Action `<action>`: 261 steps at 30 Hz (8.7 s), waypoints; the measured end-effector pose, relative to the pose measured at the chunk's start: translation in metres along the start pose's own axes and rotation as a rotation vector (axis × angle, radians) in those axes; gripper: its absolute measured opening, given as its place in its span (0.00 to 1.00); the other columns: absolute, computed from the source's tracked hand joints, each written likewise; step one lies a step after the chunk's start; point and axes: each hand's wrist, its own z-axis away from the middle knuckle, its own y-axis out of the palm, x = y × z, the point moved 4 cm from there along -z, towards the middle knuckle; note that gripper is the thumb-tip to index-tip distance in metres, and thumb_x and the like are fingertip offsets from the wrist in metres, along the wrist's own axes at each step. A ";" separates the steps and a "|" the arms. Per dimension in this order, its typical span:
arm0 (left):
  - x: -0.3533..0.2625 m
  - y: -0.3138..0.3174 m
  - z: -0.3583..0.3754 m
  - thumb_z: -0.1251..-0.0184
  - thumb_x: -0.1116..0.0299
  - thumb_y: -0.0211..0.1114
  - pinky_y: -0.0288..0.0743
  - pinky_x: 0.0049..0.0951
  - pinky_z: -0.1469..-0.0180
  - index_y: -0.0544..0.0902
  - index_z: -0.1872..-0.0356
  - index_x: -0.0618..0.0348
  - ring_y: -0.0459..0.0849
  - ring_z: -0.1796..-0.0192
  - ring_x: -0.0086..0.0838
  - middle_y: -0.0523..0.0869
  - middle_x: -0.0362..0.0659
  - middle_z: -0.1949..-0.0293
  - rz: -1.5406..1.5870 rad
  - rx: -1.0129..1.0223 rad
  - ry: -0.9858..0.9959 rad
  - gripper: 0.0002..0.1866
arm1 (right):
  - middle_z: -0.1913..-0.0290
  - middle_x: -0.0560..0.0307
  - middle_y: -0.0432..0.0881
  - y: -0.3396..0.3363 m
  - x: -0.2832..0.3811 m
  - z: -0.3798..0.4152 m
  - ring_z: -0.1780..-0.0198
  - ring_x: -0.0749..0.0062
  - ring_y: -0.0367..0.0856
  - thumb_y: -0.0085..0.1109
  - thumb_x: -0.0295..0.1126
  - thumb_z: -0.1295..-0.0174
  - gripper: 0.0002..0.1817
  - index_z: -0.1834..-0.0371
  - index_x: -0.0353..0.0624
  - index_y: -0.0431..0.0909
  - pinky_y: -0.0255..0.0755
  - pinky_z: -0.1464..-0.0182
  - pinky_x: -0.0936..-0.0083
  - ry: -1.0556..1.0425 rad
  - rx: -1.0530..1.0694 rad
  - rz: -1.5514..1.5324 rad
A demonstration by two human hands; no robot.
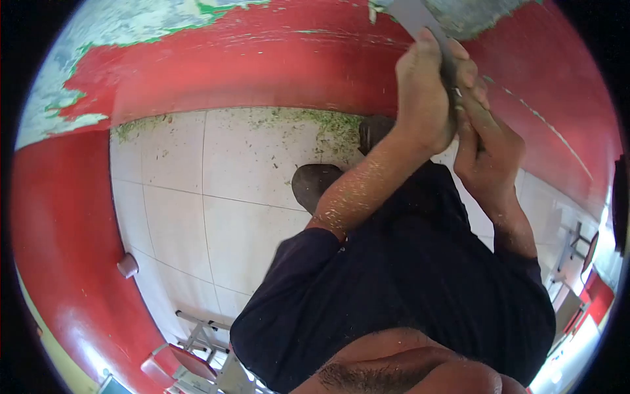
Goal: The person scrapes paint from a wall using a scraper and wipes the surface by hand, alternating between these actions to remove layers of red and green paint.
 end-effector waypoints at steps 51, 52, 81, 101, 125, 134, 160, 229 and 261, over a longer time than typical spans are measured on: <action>-0.001 -0.004 -0.004 0.26 0.41 0.43 0.68 0.26 0.79 0.69 0.69 0.52 0.66 0.84 0.21 0.67 0.34 0.83 -0.038 0.061 0.007 0.24 | 0.76 0.48 0.79 0.000 -0.002 0.002 0.76 0.60 0.79 0.60 0.20 0.46 0.14 0.55 0.41 0.83 0.71 0.75 0.71 0.005 0.012 0.016; -0.008 -0.002 -0.013 0.27 0.40 0.44 0.68 0.26 0.79 0.69 0.70 0.52 0.66 0.84 0.21 0.67 0.34 0.84 0.018 0.030 0.035 0.25 | 0.74 0.47 0.81 -0.003 -0.008 0.007 0.75 0.62 0.81 0.59 0.18 0.44 0.15 0.53 0.38 0.82 0.71 0.73 0.74 0.068 0.032 0.029; -0.027 0.005 -0.009 0.26 0.43 0.45 0.68 0.28 0.79 0.68 0.77 0.52 0.67 0.84 0.22 0.66 0.35 0.86 -0.045 0.061 -0.003 0.26 | 0.71 0.44 0.82 0.000 0.007 -0.003 0.70 0.53 0.84 0.60 0.19 0.47 0.11 0.60 0.41 0.84 0.76 0.68 0.69 0.067 0.012 -0.026; -0.031 0.025 -0.013 0.24 0.46 0.42 0.65 0.25 0.81 0.71 0.71 0.53 0.64 0.86 0.20 0.65 0.33 0.85 0.067 0.150 -0.061 0.23 | 0.75 0.50 0.78 0.003 0.007 0.000 0.77 0.58 0.78 0.61 0.19 0.48 0.14 0.58 0.41 0.83 0.70 0.75 0.69 -0.130 -0.105 0.145; -0.037 0.026 -0.019 0.25 0.46 0.44 0.66 0.24 0.81 0.70 0.69 0.55 0.66 0.85 0.21 0.66 0.34 0.85 -0.112 0.294 0.102 0.23 | 0.70 0.43 0.83 0.000 0.011 -0.013 0.74 0.73 0.81 0.57 0.17 0.42 0.12 0.54 0.31 0.81 0.72 0.71 0.78 -0.051 0.009 0.180; -0.032 0.037 -0.021 0.25 0.43 0.43 0.69 0.30 0.81 0.69 0.70 0.54 0.68 0.85 0.23 0.67 0.35 0.86 0.040 0.182 -0.009 0.24 | 0.73 0.43 0.82 -0.012 0.019 -0.019 0.76 0.76 0.79 0.58 0.17 0.42 0.11 0.55 0.31 0.82 0.70 0.73 0.79 -0.031 0.002 0.125; -0.011 0.034 -0.021 0.27 0.41 0.46 0.69 0.29 0.82 0.67 0.67 0.54 0.68 0.85 0.23 0.66 0.35 0.85 0.187 0.099 -0.036 0.24 | 0.73 0.44 0.82 -0.017 0.013 -0.014 0.73 0.57 0.83 0.58 0.22 0.46 0.11 0.60 0.40 0.84 0.73 0.70 0.70 0.007 -0.103 0.059; -0.102 -0.130 0.032 0.36 0.63 0.59 0.74 0.43 0.57 0.83 0.69 0.60 0.82 0.59 0.44 0.84 0.52 0.66 -1.388 -1.061 1.277 0.11 | 0.78 0.57 0.72 -0.052 -0.110 0.015 0.84 0.84 0.60 0.47 0.29 0.32 0.23 0.37 0.24 0.67 0.53 0.84 0.86 -0.183 -0.179 -0.605; -0.074 0.007 0.011 0.42 0.61 0.66 0.65 0.46 0.36 0.77 0.42 0.52 0.74 0.37 0.39 0.76 0.43 0.38 -1.779 -0.134 1.733 0.25 | 0.75 0.50 0.77 -0.037 -0.077 0.037 0.84 0.82 0.66 0.46 0.26 0.32 0.23 0.35 0.27 0.65 0.58 0.85 0.87 0.033 -0.098 -0.713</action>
